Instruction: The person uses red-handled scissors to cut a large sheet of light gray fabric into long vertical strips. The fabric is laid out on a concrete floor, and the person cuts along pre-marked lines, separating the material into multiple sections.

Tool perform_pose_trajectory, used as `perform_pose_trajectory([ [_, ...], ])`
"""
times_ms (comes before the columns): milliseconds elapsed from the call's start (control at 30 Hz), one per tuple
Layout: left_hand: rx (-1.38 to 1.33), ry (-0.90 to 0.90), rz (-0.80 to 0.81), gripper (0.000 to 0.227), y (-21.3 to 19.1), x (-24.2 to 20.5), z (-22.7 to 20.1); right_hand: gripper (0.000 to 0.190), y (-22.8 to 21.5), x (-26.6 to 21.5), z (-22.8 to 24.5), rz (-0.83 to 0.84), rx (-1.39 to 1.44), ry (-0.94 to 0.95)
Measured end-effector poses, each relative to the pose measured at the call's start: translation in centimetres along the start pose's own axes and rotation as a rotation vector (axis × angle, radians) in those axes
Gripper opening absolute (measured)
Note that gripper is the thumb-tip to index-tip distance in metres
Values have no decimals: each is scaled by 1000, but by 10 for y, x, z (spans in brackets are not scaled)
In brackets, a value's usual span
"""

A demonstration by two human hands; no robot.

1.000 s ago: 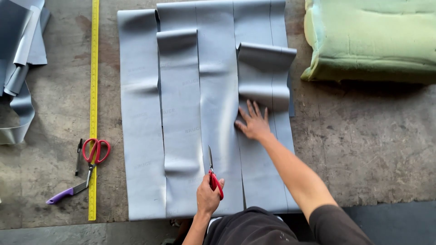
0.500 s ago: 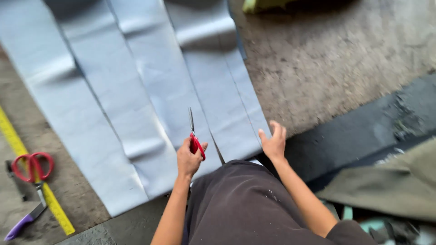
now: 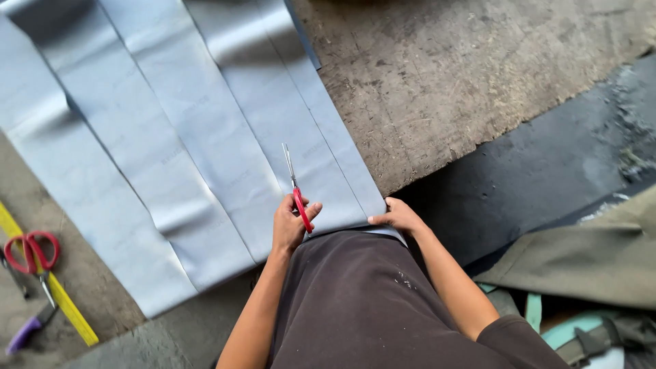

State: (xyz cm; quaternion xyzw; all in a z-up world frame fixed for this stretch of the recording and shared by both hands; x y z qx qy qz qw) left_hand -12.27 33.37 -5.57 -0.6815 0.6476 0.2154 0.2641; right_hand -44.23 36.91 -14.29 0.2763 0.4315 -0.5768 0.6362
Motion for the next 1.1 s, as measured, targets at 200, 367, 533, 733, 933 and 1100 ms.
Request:
perform_pose_trajectory([
  [200, -254, -58, -201, 44, 52, -17, 42, 78, -8, -36, 64, 220, -575, -249],
  [367, -269, -14, -276, 45, 93, -37, 17, 29, -34, 29, 116, 149, 154, -352],
  [533, -360, 86, -189, 50, 145, -53, 14, 95, -35, -8, 171, 276, 392, -548],
  [733, -128, 139, 128, 55, 203, -70, 20, 48, -51, -1, 204, 280, 546, -563],
  [933, 86, 12, 319, 67, 198, -76, -13, 85, -58, -6, 245, 223, 532, -711],
  [1100, 173, 9, 357, 71, 159, -49, -33, 55, -44, -3, 254, 187, 555, -693],
])
Point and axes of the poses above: each hand's wrist, its own x-axis towards the middle knuckle, its own y-axis out of the palm, z = x × y, the point moved 6 cm from there along x, towards the middle knuckle
